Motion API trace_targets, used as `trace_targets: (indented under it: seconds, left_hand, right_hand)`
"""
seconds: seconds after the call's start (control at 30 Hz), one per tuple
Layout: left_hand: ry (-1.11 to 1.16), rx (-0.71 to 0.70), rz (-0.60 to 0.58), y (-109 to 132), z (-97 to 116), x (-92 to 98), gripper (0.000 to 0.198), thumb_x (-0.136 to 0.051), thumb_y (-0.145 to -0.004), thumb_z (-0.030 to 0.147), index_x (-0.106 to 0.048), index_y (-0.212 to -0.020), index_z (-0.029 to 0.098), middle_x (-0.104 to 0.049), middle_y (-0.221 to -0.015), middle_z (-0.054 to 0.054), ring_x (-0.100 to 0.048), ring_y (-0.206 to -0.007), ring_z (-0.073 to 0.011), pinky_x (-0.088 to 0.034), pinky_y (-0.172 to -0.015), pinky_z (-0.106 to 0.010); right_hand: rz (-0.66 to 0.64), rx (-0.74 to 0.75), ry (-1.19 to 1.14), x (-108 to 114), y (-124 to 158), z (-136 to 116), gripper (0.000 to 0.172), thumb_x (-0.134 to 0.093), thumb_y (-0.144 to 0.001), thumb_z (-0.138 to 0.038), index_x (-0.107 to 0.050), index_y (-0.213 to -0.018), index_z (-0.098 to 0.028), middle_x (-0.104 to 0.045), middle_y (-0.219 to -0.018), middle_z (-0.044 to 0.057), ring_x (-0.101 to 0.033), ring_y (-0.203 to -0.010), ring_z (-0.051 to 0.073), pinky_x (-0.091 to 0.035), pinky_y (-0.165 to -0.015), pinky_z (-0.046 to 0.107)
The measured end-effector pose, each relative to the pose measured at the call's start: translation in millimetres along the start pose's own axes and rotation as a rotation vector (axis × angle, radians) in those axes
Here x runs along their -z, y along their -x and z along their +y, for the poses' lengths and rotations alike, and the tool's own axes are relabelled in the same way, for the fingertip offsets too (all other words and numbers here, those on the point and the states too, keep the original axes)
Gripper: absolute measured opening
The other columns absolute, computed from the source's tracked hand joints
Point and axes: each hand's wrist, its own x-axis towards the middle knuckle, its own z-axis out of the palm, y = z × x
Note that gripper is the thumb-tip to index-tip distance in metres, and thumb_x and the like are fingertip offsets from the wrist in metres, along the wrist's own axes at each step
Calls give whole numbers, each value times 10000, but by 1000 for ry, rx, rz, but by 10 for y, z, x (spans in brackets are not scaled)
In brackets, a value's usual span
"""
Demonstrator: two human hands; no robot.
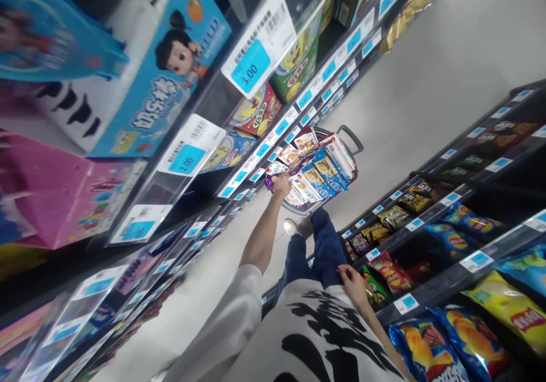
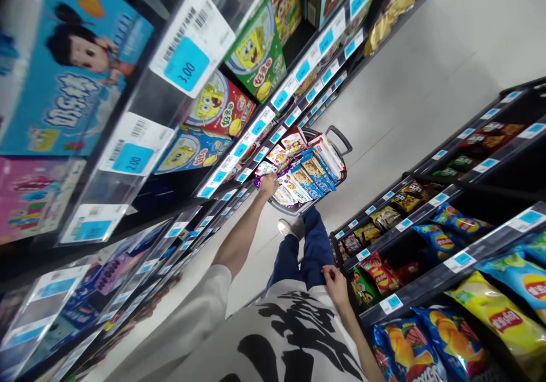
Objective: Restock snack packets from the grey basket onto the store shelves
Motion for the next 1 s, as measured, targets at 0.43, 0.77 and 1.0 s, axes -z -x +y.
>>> trace_targets:
  seconds: [0.43,0.77,1.0]
  left_hand:
    - [160,-16,10,-42,21,-69,533,-639,-834,145,-560,-1360,106,-451,-1527,-181,-352,-1442,-326,-269,-1218,-423]
    - [465,-191,114,1705,298,-462,252,-541,-872,85,-748,-1012,119,-726,-1132,-133,-645,-1139,-258,-448,-1074,-387]
    - [715,-334,136,3175,148,-634,247,-564,-807,62,-766,-828,203,-748,-912,-50,-681,-911,-195,-491,-943,-337]
  right_hand:
    - [10,53,-43,-53,83,206,485,-499,-873,-607,-704,-971,-178,-767,-958,129,-730,-891,280,-557,-839,379]
    - [16,19,-238,-226,55,-147,474,-672,-649,-605,-727,-854,-181,-758,-821,98,-695,-787,277,-534,-837,416]
    - [34,-65,-531,-554,104,-382,554,-699,-642,-598,-647,-1048,-224,-735,-1087,95,-701,-877,247,-538,-736,366]
